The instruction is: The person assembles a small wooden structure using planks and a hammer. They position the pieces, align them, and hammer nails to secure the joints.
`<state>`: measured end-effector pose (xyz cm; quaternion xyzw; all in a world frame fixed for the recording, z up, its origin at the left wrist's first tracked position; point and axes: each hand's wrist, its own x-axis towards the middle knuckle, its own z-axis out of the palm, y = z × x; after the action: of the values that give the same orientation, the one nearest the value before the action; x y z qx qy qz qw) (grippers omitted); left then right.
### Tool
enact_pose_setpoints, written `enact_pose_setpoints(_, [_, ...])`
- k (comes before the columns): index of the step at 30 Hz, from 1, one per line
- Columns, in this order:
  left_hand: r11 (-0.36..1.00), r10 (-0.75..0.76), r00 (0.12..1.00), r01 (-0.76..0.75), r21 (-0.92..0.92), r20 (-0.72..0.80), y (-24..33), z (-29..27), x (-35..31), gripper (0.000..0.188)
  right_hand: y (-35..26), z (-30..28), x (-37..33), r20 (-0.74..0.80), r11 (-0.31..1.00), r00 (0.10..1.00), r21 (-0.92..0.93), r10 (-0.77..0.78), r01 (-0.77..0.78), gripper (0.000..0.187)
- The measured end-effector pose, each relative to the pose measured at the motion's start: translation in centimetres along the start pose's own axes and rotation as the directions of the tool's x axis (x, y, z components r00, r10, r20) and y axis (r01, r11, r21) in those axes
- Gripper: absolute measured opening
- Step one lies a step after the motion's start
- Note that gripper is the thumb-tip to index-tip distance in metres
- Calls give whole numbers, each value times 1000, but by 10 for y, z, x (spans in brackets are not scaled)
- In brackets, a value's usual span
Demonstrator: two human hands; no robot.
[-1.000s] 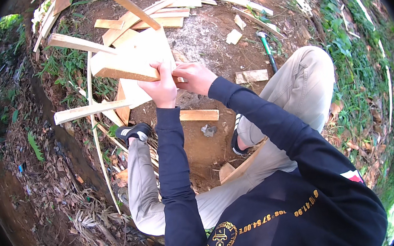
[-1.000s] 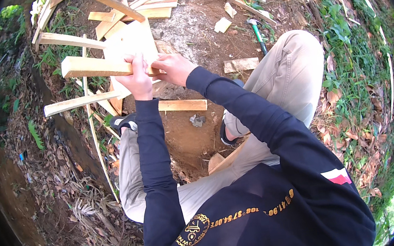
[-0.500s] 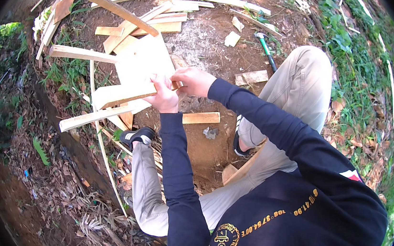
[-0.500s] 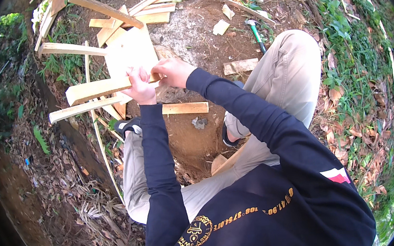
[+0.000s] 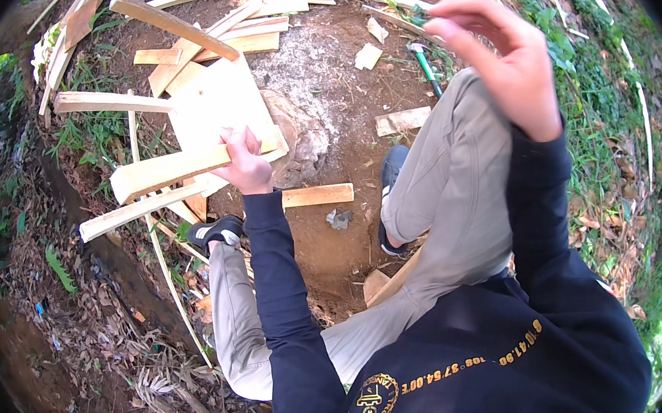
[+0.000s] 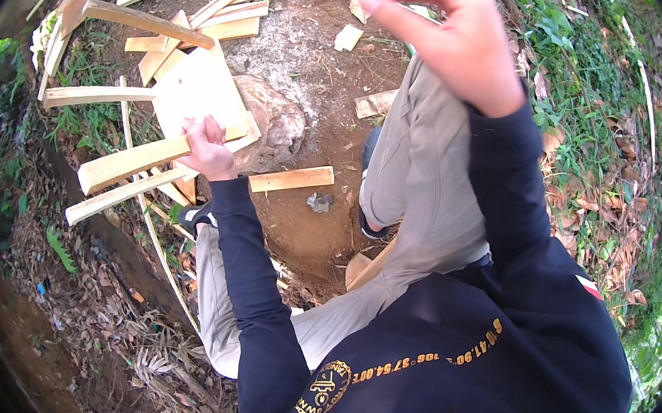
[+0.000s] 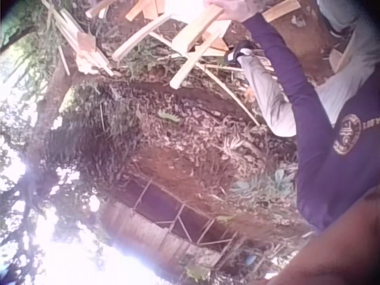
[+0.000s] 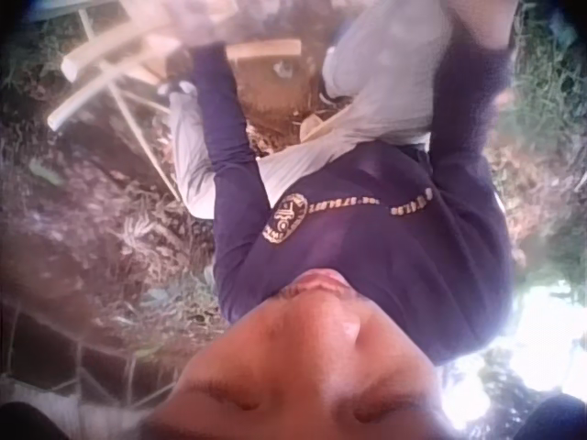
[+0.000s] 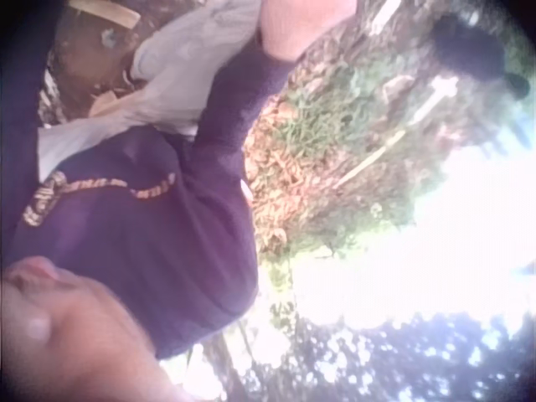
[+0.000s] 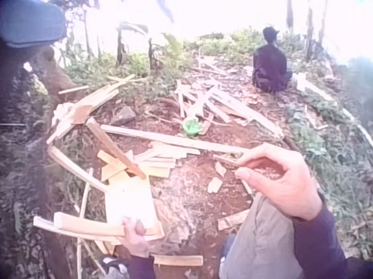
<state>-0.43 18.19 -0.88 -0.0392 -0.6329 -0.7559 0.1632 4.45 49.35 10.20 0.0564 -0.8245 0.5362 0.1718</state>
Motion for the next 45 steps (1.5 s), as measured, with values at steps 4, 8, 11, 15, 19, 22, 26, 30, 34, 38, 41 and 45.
enact_pose_setpoints(4, [1000, 5, 1000, -5, 2, 5, 1, -4, -1, 30, 4, -6, 28, 612, 795, 779, 403, 134, -454, 33])
enact_pose_setpoints(8, [999, 43, 999, -44, -24, -29, 0, -1, -1, 31, 106, 156, 4, 869, 572, 463, 293, 175, -766, 37])
enact_pose_setpoints(11, [1000, -14, 999, 14, -5, -29, 3, -2, -1, 32, 87, 243, -42, 815, 419, 466, 311, 344, -853, 40])
enact_pose_setpoints(15, [993, -64, 998, 64, -100, 3, 1, -10, -8, 32, 71, 261, -46, 708, 222, 463, 411, 534, -884, 29])
enact_pose_setpoints(19, [994, -86, 996, 84, -70, -25, 6, -5, -9, 33, 70, 264, -47, 604, 282, 566, 504, 561, -816, 28])
enact_pose_setpoints(22, [997, -65, 998, 65, -35, -17, 0, -11, -12, 35, 66, 263, -47, 638, 246, 529, 481, 560, -841, 29])
enact_pose_setpoints(26, [999, -26, 1000, 26, -36, 3, -4, -9, -8, 34, 71, 258, -42, 664, 209, 515, 487, 541, -848, 31])
enact_pose_setpoints(30, [999, -23, 999, 21, -44, -30, 2, -9, -9, 33, 71, 260, -43, 720, 110, 449, 467, 529, -877, 36])
enact_pose_setpoints(34, [1000, -3, 1000, 3, -25, -3, -2, -12, -7, 35, 84, 263, -41, 776, 41, 419, 456, 472, -889, 41])
enact_pose_setpoints(38, [999, -33, 999, 32, -44, -16, 3, -7, -5, 36, 79, 262, -42, 730, 119, 458, 467, 507, -876, 37])
enact_pose_setpoints(41, [999, -28, 999, 27, -26, -28, -3, -13, -6, 35, 79, 262, -44, 756, 116, 459, 462, 467, -879, 35])
enact_pose_setpoints(45, [994, 91, 994, -87, 67, -54, -1, -8, -4, 33, 88, 261, -33, 811, 44, 381, 405, 444, -913, 35])
